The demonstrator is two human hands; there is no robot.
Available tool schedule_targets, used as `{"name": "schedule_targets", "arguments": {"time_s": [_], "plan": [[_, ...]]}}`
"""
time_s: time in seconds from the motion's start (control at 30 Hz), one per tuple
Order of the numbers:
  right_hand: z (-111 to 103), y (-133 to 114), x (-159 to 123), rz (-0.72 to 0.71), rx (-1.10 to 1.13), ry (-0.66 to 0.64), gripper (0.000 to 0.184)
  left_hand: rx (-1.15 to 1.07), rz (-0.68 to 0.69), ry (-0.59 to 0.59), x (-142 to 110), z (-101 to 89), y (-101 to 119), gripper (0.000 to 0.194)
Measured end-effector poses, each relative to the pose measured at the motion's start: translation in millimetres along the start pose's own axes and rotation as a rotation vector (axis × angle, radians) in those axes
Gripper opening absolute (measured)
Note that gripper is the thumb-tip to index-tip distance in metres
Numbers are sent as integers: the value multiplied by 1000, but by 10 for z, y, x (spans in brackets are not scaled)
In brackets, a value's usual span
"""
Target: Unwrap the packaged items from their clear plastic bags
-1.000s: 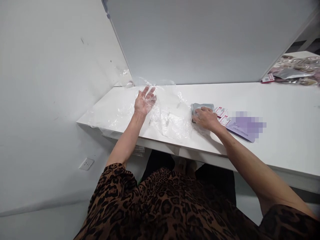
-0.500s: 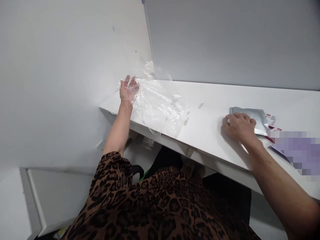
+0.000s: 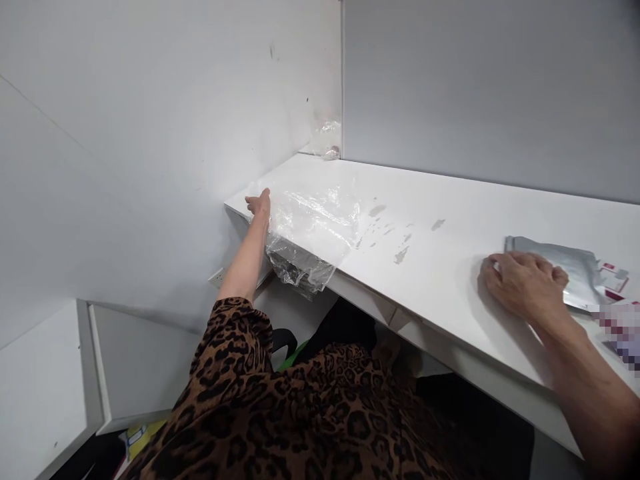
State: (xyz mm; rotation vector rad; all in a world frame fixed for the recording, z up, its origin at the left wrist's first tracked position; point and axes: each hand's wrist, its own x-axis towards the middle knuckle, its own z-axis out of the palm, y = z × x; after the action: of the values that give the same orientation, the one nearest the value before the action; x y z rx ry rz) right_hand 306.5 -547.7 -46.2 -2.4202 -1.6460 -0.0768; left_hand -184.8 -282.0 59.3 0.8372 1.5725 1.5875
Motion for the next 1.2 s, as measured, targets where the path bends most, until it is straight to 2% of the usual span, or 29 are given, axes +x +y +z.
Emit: {"name": "schedule_targets", "arguments": {"time_s": [0.07, 0.1, 0.13, 0.17, 0.2, 0.27, 0.33, 0.37, 0.43, 0.5, 0.57, 0.63, 0.73, 0.8, 0.87, 0.97, 1.07, 1.13, 1.2], "plan": [[12, 10, 5, -1, -20, -6, 46, 274, 125, 205, -99, -15, 34, 90], [16, 13, 6, -3, -33, -5, 46, 404, 234, 260, -165, -24, 52, 91], [19, 14, 7, -9, -44, -5, 47, 516, 366, 247, -236, -33, 66, 91], [21, 14, 7, -19, -54, -7, 49, 632, 503, 184, -304, -39, 71, 89], [21, 13, 7, -25, -61, -10, 52, 767, 625, 69, -359, -40, 66, 90], [23, 10, 5, -34, -71, -17, 58, 1081, 774, -256, -407, -15, 22, 100], [27, 6, -2, -47, -83, -15, 63, 1379, 773, -542, -351, 54, -55, 120], [32, 5, -7, -52, -89, -6, 63, 1490, 727, -634, -291, 102, -96, 129], [46, 3, -22, -69, -101, 25, 62, 1606, 566, -737, -145, 208, -167, 140], [67, 7, -40, -89, -109, 65, 59, 1610, 409, -753, -22, 301, -207, 139], [99, 23, -50, -115, -108, 106, 55, 1578, 364, -680, 35, 364, -217, 127], [140, 57, -38, -136, -89, 143, 50, 1563, 391, -592, 25, 391, -207, 102], [191, 118, 26, -131, 3, 191, 40, 1562, 423, -537, -71, 389, -176, 61], [174, 104, 72, -137, 140, 265, 33, 1559, 452, -502, -168, 391, -147, 51], [82, -10, 79, -195, 304, 405, 35, 1548, 501, -474, -305, 429, -102, 48], [-171, -396, -9, -400, 457, 616, 48, 1486, 632, -462, -641, 575, 14, 45], [-409, -879, -117, -653, 483, 650, 68, 1379, 807, -547, -1175, 757, 179, 36], [-481, -1115, -133, -735, 494, 574, 86, 1260, 904, -682, -1591, 827, 288, 26], [-479, -1231, -114, -734, 538, 518, 103, 1043, 918, -917, -1977, 833, 370, 16]]}}
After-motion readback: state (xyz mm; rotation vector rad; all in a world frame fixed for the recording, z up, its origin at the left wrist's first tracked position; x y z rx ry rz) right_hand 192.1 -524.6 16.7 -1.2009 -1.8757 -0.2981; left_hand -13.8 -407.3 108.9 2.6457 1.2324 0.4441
